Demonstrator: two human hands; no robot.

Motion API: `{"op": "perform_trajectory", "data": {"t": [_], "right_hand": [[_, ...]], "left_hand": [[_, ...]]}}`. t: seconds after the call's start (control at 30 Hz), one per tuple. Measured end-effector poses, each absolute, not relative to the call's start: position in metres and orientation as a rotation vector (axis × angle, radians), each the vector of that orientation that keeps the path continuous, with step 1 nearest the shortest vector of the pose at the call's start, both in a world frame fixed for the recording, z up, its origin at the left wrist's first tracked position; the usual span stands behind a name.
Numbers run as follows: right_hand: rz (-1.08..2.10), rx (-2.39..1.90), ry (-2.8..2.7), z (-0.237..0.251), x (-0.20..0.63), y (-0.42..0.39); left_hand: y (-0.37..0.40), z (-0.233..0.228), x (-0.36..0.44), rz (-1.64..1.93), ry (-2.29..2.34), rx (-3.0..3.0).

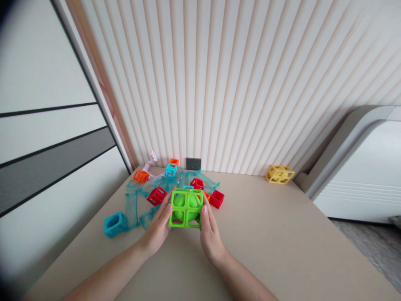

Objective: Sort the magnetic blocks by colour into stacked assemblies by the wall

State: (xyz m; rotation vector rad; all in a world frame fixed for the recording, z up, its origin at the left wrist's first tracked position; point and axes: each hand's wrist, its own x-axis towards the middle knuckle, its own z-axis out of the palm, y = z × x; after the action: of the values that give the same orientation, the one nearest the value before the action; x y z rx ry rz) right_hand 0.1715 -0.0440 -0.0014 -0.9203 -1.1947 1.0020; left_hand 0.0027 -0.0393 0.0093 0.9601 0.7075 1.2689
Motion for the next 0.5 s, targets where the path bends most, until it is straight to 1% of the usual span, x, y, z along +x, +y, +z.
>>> {"op": "perform_trajectory", "data": {"t": [0.13,0.23,0.5], "right_hand": [[0.913,-0.997,-1.253,0.002,0.174,-0.047],[0.831,-0.967,-1.319,0.004,0.175,-0.048],[0.721,-1.009,-1.45,0.012,0.18,-0.046]], "left_hand": [[-0.04,0.009,0.0,1.238,0.616,0.906],[-0.04,0.01,0.0,1.216,0.586,0.921],[-0.045,0.017,0.005,1.186,0.497,0.953]]}}
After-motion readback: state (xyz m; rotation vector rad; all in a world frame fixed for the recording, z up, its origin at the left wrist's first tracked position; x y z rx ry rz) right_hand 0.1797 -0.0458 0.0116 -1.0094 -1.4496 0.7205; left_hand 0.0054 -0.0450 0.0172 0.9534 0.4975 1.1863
